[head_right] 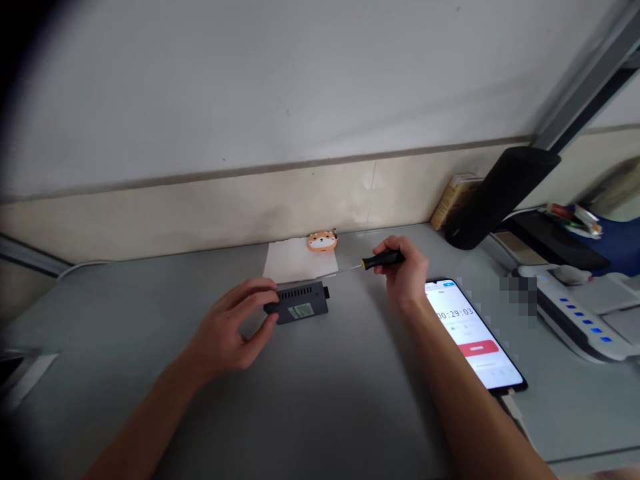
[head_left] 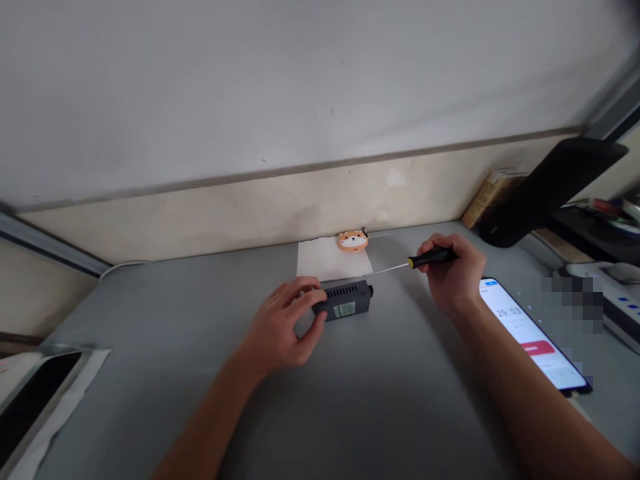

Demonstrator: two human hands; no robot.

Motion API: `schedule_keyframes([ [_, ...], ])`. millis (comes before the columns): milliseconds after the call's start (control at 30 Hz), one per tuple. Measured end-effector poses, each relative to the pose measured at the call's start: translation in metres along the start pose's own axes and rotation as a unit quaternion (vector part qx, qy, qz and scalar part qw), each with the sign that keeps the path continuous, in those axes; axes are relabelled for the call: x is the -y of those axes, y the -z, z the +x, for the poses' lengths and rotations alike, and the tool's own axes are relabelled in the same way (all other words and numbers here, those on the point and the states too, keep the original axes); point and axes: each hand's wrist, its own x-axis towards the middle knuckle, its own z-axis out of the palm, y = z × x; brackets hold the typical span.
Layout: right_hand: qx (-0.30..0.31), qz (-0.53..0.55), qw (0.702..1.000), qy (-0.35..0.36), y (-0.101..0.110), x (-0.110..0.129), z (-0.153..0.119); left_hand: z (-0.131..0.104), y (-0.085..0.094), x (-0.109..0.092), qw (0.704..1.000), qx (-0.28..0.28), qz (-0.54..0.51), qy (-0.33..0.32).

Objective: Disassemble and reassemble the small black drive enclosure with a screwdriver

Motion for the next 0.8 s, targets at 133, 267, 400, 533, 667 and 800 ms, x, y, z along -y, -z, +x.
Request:
schedule_keyframes([
  [133, 0.010, -0.009, 1.000, 0.016, 0.002, -0.003, 0.001, 0.001, -0.005, 0.002, 1.000, -0.004, -0.021, 0.009],
  [267, 0.009, -0.022, 0.999, 0.035, 0.002, -0.005, 0.001, 0.000, -0.005, 0.005, 0.996, -0.002, -0.072, 0.062],
  [400, 0.012, -0.025, 0.998, 0.062, 0.003, -0.005, 0.003, -0.001, -0.004, 0.009, 0.989, -0.006, -0.101, 0.111],
  [533, 0.012, -0.046, 0.994, 0.094, 0.008, -0.005, 0.004, -0.002, -0.006, 0.015, 0.968, -0.002, -0.157, 0.196],
  [667, 0.058, -0.104, 0.980, 0.157, 0.012, 0.000, 0.000, -0.002, -0.013, 0.023, 0.935, 0.004, -0.219, 0.279],
  [800, 0.159, -0.179, 0.944, 0.228, 0.010, 0.012, -0.021, -0.003, -0.021, 0.027, 0.930, 0.027, -0.211, 0.300],
])
